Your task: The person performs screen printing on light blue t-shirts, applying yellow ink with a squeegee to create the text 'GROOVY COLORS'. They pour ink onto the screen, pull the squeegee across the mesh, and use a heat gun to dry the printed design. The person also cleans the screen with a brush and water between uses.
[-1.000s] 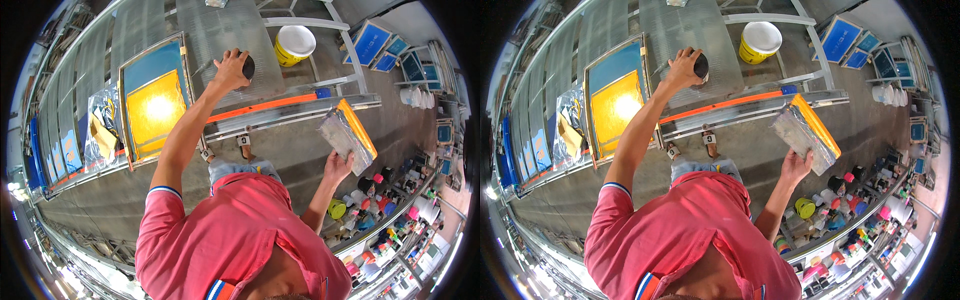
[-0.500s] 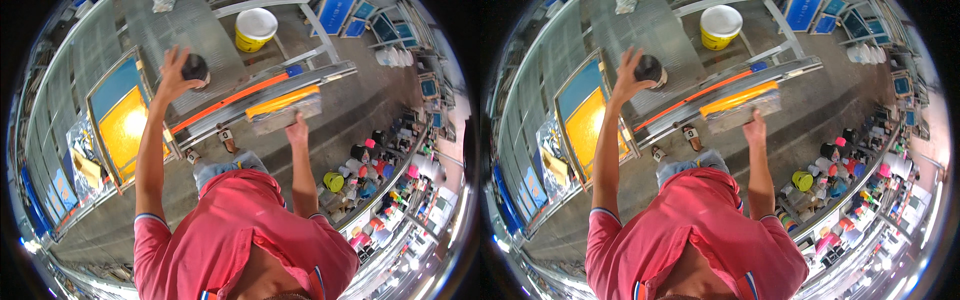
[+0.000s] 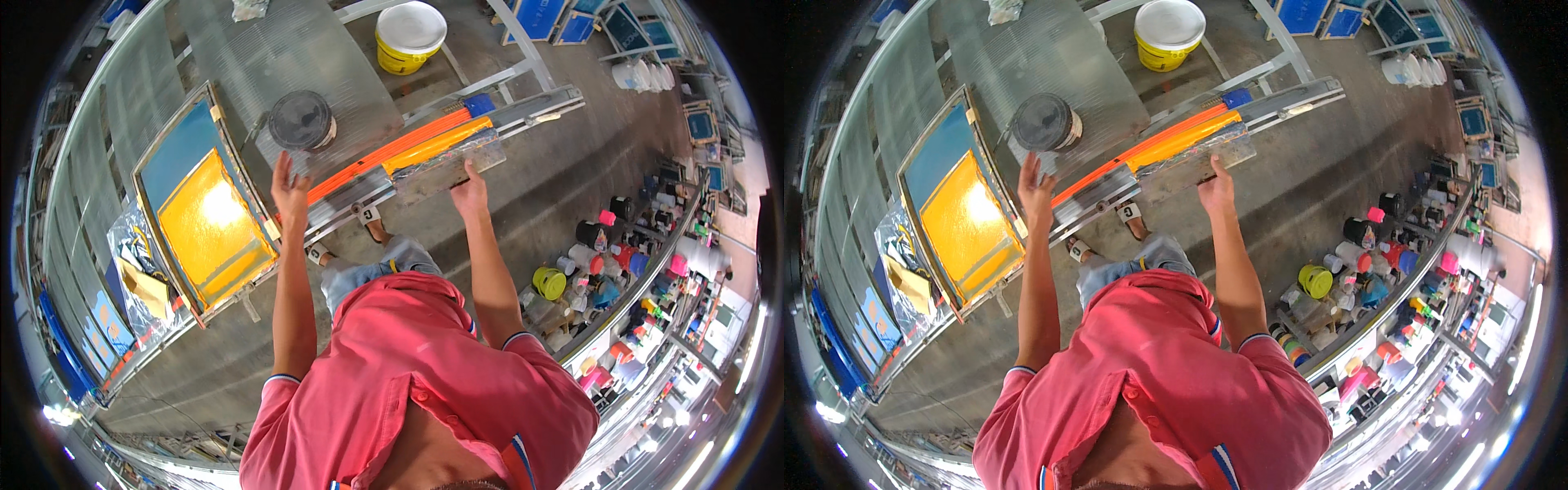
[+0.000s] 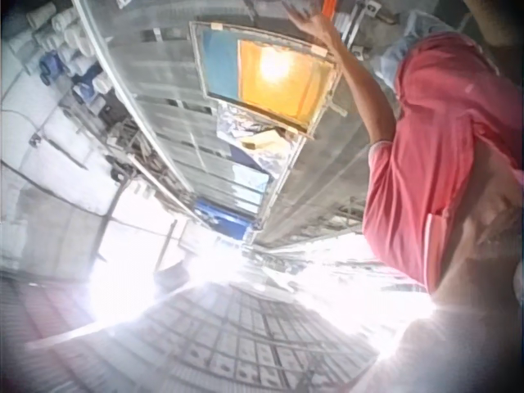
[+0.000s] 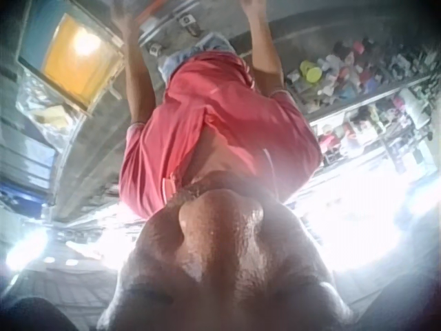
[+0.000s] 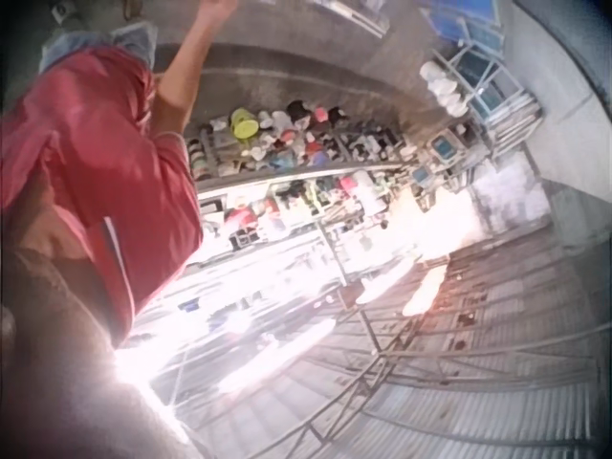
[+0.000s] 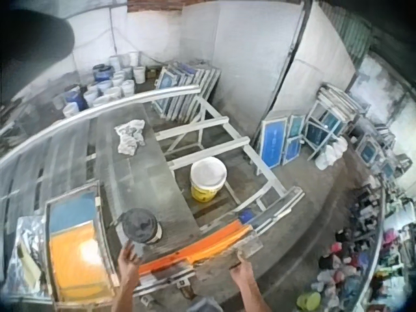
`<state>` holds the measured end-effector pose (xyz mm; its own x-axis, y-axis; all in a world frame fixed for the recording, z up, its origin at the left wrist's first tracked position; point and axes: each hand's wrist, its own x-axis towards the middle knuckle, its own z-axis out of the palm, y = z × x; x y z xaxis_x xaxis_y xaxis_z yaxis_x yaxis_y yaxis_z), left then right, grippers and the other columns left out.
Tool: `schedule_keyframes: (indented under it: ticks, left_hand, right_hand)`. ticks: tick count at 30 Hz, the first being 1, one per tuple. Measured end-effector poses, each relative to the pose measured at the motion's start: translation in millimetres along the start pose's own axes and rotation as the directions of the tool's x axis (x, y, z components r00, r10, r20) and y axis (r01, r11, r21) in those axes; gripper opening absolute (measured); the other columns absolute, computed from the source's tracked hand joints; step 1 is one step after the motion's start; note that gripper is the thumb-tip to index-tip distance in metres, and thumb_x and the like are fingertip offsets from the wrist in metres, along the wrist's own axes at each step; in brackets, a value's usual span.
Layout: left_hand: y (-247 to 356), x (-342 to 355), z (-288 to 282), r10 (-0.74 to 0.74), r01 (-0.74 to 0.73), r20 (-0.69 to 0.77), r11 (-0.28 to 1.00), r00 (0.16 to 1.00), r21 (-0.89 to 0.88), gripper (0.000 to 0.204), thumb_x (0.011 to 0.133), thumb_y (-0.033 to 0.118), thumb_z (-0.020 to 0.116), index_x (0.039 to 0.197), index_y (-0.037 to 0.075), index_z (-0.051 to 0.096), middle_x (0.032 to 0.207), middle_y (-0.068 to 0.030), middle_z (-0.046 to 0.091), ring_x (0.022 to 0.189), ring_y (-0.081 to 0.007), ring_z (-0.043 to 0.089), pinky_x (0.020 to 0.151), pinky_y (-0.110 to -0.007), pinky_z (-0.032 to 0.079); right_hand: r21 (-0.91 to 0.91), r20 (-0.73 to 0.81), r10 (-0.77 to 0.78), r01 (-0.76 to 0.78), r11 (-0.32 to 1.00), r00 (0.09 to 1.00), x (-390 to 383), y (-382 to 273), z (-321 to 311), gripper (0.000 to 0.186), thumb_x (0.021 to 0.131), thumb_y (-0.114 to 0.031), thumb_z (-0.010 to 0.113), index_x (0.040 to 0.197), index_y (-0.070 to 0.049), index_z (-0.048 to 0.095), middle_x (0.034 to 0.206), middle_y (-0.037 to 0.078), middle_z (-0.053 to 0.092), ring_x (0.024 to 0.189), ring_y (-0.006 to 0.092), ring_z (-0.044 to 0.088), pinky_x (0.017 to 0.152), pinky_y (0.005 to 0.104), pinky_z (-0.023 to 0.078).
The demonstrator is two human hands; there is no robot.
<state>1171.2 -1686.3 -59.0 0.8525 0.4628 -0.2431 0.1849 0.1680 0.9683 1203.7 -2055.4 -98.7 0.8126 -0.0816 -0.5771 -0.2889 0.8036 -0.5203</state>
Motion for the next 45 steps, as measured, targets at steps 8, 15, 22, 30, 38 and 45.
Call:
schedule_keyframes:
  ticks: [8, 15, 22, 30, 38, 45]
  left_hand:
    - [7, 35, 33, 0.370, -0.389, 0.119, 0.871, 0.921, 0.299, 0.115, 0.054, 0.010, 0.091, 0.143, -0.002, 0.019, 0.140, -0.0191, 0.040, 0.130, -0.0258, 0.040, 0.108, -0.038, 0.032]
    - [-4, 60, 48, 0.392, -0.397, -0.064, 0.903, 0.918, -0.162, 0.109, 0.052, 0.014, 0.092, 0.137, -0.002, 0.025, 0.127, -0.0162, 0.050, 0.115, -0.0270, 0.053, 0.097, -0.038, 0.045]
    - [26, 61, 42, 0.215, -0.218, 0.036, 0.949, 0.976, 0.228, 0.101, 0.048, 0.017, 0.091, 0.132, 0.000, 0.037, 0.120, -0.0177, 0.055, 0.112, -0.0292, 0.056, 0.095, -0.040, 0.046]
    - [112, 44, 21, 0.269, -0.450, 0.423, 0.789, 0.866, 0.419, 0.095, 0.046, 0.019, 0.088, 0.128, 0.000, 0.045, 0.118, -0.0177, 0.057, 0.113, -0.0297, 0.056, 0.097, -0.038, 0.045]
    - [167, 12, -20, -0.221, -0.029, 0.937, 0.971, 0.269, 0.238, 0.092, 0.043, 0.012, 0.089, 0.126, -0.001, 0.050, 0.120, -0.0112, 0.059, 0.113, -0.0195, 0.055, 0.099, -0.031, 0.042]
    - [144, -56, -57, -0.168, 0.011, 0.885, 0.983, 0.434, 0.181, 0.117, 0.040, 0.031, 0.090, 0.137, -0.004, 0.035, 0.128, -0.0185, 0.053, 0.121, -0.0260, 0.049, 0.102, -0.037, 0.039]
  right_hand:
    - [-0.802, -0.021, -0.629, 0.363, 0.475, 0.777, -43, -11, 34, 0.031, 0.087, -0.019, 0.066, 0.112, -0.001, 0.058, 0.096, 0.010, 0.063, 0.088, 0.0203, 0.059, 0.082, 0.0332, 0.048]
    - [-0.297, 0.935, 0.076, 0.882, -0.366, 0.347, -66, 68, 294, 0.063, 0.072, -0.033, 0.078, 0.121, -0.002, 0.052, 0.127, 0.019, 0.054, 0.116, 0.0355, 0.053, 0.099, 0.0406, 0.042]
    - [-0.264, 0.599, 0.524, 0.767, -0.585, 0.606, -27, 100, 357, 0.068, 0.060, -0.022, 0.074, 0.118, 0.002, 0.049, 0.121, 0.022, 0.052, 0.116, 0.0449, 0.048, 0.097, 0.0440, 0.044]
    - [-0.060, 0.734, 0.676, 0.998, -0.023, 0.060, -31, 18, 361, 0.078, 0.057, -0.011, 0.070, 0.131, -0.004, 0.046, 0.114, 0.017, 0.052, 0.111, 0.0349, 0.052, 0.096, 0.0416, 0.045]
    - [0.025, 0.472, 0.813, 0.927, 0.374, -0.341, -111, -29, 372, 0.075, 0.054, -0.007, 0.073, 0.126, -0.009, 0.050, 0.136, 0.020, 0.040, 0.129, 0.0395, 0.039, 0.107, 0.0434, 0.035]
    - [0.020, 0.401, 0.837, 0.917, 0.399, -0.373, -160, -31, 382, 0.095, 0.062, -0.026, 0.081, 0.142, -0.007, 0.035, 0.149, 0.022, 0.027, 0.138, 0.0410, 0.026, 0.112, 0.0482, 0.027]
